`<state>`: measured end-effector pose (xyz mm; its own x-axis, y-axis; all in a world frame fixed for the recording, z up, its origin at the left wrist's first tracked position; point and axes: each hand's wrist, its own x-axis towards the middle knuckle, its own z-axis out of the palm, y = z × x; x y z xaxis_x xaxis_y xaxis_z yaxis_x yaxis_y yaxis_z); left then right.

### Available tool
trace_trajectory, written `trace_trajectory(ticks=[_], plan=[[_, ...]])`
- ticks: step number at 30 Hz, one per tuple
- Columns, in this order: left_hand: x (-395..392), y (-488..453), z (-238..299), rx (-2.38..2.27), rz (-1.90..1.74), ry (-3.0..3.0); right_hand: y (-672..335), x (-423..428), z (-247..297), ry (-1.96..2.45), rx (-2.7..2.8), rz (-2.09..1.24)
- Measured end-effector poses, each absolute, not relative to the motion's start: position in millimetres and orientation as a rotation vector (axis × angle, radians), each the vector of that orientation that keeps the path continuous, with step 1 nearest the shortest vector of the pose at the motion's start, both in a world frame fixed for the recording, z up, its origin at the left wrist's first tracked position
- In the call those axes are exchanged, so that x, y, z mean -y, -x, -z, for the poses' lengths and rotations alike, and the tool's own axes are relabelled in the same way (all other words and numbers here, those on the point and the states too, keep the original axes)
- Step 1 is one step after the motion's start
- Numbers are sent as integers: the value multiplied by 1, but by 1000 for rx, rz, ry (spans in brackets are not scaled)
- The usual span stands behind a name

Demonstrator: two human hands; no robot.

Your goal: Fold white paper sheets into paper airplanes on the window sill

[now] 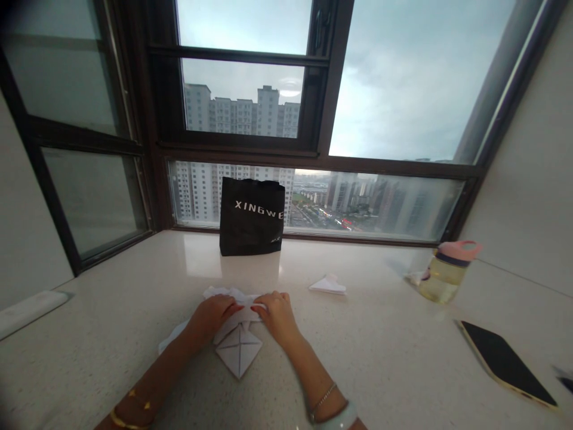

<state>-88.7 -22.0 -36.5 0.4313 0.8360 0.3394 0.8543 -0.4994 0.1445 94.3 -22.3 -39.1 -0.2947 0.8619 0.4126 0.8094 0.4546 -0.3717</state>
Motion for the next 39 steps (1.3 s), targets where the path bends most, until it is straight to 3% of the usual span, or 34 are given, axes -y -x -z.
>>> trace_trajectory(ticks=[3, 7, 9, 16, 18, 21, 27, 31, 35, 39], plan=[[21, 90, 36, 1662, 703, 2613, -97, 19, 40, 1328, 2105, -190], [11, 99, 36, 1767, 1397, 2427, -109, 12, 38, 1213, 1757, -348], [6, 105, 36, 1888, 1569, 2301, -117, 7, 37, 1199, 1541, -440], [13, 101, 45, 2280, 857, 2399, -122, 0, 47, 1255, 1264, -772], [14, 96, 50, 2256, 853, 2471, -118, -1, 51, 1253, 1306, -820], [9, 96, 52, 2232, 1175, 2467, -114, -1, 54, 1247, 1350, -844], [0, 108, 37, 2215, 1851, 2347, -117, 4, 41, 1212, 1324, -729], [4, 109, 29, 2215, 2117, 2414, -117, 13, 28, 1116, 1697, -599], [16, 107, 23, 2265, 2206, 2730, -109, 25, 20, 1136, 2187, -216], [23, 103, 18, 2152, 2006, 3066, -102, 33, 15, 1177, 2360, -37]])
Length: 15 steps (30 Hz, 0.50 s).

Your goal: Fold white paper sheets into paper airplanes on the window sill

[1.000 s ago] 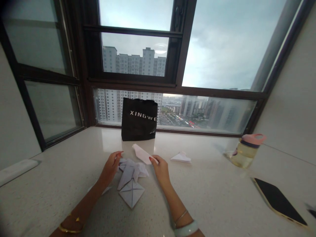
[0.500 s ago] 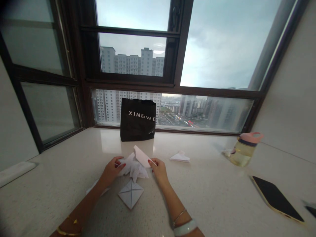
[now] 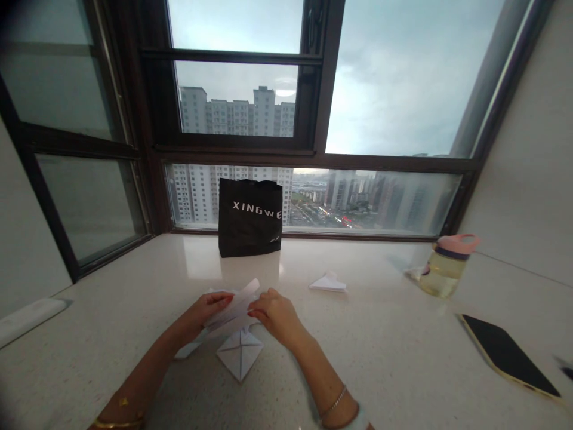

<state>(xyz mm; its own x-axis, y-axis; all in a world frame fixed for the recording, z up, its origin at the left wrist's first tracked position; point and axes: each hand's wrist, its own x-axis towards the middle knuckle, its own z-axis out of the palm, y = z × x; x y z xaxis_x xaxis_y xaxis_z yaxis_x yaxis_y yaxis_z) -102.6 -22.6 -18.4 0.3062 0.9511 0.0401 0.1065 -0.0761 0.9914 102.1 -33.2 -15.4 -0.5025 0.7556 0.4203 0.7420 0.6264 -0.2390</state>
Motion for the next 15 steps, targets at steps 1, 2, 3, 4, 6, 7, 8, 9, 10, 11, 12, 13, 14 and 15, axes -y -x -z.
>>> trace_trajectory(ticks=[1, 2, 3, 4, 6, 7, 8, 9, 10, 11, 12, 13, 14, 15], plan=[[23, 101, 18, -1038, -957, -1516, -102, 34, 15, 1188, 2361, -30], [22, 100, 19, -1053, -960, -1567, -102, 34, 14, 1201, 2351, -31], [22, 99, 19, -1069, -961, -1617, -102, 34, 14, 1213, 2336, -34], [21, 97, 20, -1081, -956, -1664, -103, 33, 14, 1225, 2319, -36], [19, 96, 22, -1092, -925, -1750, -105, 31, 15, 1246, 2293, -34], [19, 95, 23, -1099, -915, -1788, -106, 31, 15, 1251, 2288, -34], [18, 95, 23, -1115, -918, -1822, -106, 30, 15, 1251, 2288, -35], [17, 95, 23, -1145, -932, -1853, -106, 30, 15, 1249, 2292, -38], [17, 95, 23, -1183, -953, -1884, -106, 31, 14, 1244, 2299, -42], [16, 96, 23, -1226, -975, -1913, -106, 31, 14, 1240, 2306, -47], [16, 96, 23, -1263, -986, -1942, -106, 31, 13, 1236, 2311, -52], [15, 97, 23, -1285, -983, -1968, -105, 32, 13, 1236, 2314, -58], [15, 97, 22, -1282, -964, -1993, -105, 32, 12, 1237, 2314, -64], [15, 97, 22, -1260, -936, -2012, -105, 32, 12, 1240, 2310, -71]])
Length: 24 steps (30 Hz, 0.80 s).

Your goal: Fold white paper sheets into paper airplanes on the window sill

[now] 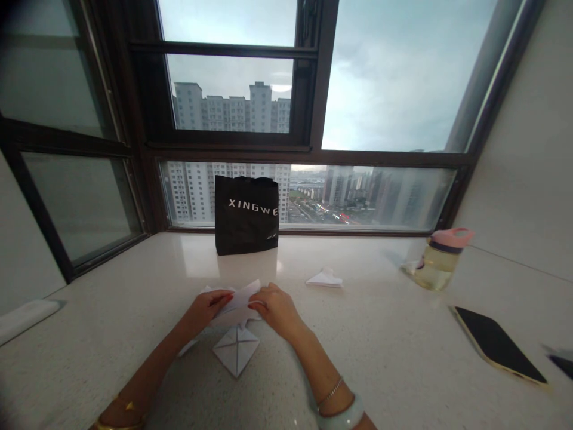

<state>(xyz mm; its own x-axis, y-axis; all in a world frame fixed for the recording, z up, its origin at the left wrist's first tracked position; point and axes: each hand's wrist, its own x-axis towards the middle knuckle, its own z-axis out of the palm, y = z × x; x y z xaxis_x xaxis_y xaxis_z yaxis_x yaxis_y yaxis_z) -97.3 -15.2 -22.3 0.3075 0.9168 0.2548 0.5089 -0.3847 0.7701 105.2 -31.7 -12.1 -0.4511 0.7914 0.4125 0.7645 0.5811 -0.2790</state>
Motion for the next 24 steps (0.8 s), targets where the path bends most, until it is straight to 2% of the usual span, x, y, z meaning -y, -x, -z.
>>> trace_trajectory(ticks=[11, 18, 24], plan=[[22, 91, 33, -991, -779, -1706, -108, 28, 17, 1312, 2206, -178], [20, 87, 36, -1026, -796, -1780, -109, 32, 12, 1278, 2188, 189], [35, 77, 23, -1138, -725, -2317, -124, 39, -2, 1320, 2380, -134]])
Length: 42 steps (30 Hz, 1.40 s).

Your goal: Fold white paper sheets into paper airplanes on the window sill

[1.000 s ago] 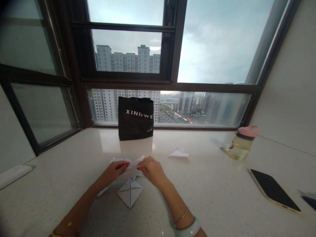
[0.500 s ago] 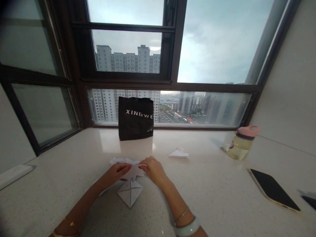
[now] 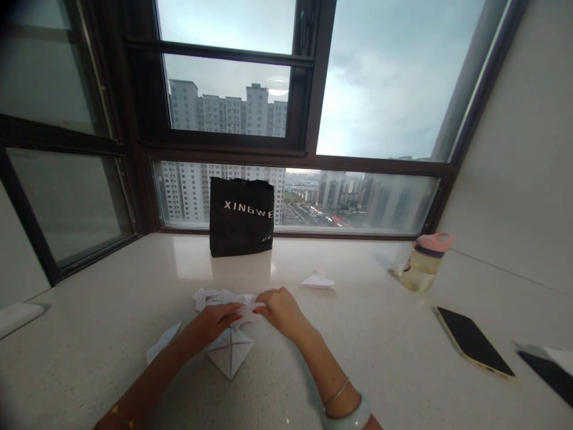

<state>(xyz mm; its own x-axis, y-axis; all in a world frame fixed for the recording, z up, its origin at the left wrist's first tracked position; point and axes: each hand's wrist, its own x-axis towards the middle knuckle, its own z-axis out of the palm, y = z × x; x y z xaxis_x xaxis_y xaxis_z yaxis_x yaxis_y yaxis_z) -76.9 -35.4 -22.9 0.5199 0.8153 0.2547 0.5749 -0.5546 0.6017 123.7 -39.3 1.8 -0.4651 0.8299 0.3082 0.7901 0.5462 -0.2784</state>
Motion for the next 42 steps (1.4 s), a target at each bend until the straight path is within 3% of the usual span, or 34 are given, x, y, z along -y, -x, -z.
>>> trace_trajectory(ticks=[12, 21, 27, 42], plan=[[47, 4, 41, -1239, -291, -2801, -184, 86, 25, 1435, 2141, -351], [49, 13, 23, -1299, -380, -2726, -246, 56, 57, 1487, 1710, -775], [41, 54, 19, -1458, -512, -2625, -307, 14, 40, 1809, 1586, -607], [34, 67, 18, -1496, -561, -2586, -322, -32, 52, 1953, 1621, -292]])
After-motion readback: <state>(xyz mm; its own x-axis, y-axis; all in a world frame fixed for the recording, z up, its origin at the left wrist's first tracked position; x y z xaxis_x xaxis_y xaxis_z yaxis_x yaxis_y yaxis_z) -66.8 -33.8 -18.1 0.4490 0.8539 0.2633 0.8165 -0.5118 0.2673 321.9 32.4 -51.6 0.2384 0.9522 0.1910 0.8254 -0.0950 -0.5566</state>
